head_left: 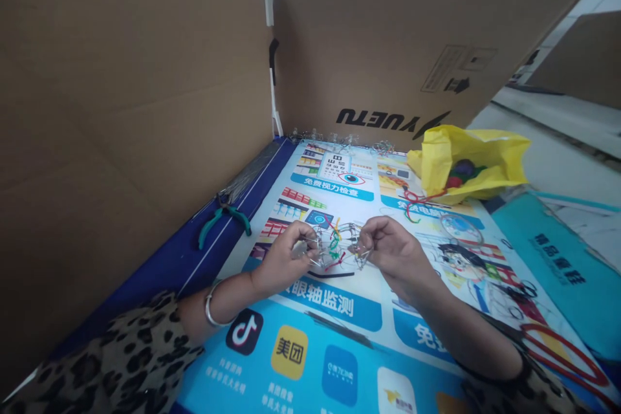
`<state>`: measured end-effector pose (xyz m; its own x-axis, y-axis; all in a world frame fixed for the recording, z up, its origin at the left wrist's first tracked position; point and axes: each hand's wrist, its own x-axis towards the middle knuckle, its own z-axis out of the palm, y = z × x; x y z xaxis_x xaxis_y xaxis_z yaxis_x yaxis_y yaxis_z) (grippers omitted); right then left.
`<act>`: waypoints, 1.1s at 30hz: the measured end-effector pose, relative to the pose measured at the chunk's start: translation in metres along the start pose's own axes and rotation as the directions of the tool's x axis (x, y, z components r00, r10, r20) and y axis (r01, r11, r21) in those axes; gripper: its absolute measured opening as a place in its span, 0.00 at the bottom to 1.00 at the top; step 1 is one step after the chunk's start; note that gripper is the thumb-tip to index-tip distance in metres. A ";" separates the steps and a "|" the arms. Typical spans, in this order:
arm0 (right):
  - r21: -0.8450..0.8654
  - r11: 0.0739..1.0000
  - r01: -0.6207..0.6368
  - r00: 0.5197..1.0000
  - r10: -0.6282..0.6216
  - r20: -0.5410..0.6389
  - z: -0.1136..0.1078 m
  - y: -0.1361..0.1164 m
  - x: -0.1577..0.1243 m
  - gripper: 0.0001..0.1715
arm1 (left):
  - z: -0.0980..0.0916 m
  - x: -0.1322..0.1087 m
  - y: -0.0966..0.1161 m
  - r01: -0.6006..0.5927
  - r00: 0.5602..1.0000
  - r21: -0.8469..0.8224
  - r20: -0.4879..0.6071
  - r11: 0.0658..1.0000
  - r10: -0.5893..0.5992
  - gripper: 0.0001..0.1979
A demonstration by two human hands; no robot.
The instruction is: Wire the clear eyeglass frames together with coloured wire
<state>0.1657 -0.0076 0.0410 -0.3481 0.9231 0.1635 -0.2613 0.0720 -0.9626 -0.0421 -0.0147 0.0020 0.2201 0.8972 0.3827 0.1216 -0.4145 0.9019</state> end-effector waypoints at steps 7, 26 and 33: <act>0.167 0.985 -0.045 0.999 0.041 0.023 0.006 0.002 -0.003 0.17 | 0.002 -0.002 0.001 0.019 1.000 0.030 0.005 0.999 -0.020 0.06; 0.209 0.971 -0.119 0.993 0.120 0.008 0.006 0.014 -0.004 0.22 | 0.015 0.000 0.005 0.101 0.995 0.083 -0.003 0.991 -0.101 0.06; 0.182 0.977 -0.110 0.994 0.112 0.004 0.006 0.011 -0.004 0.21 | 0.016 0.001 0.005 0.110 0.994 0.106 0.015 0.988 -0.112 0.06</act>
<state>0.1583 -0.0128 0.0310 -0.3789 0.9238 0.0560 -0.3806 -0.1004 -0.9193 -0.0255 -0.0185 0.0034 0.2197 0.9357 0.2759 0.2470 -0.3270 0.9122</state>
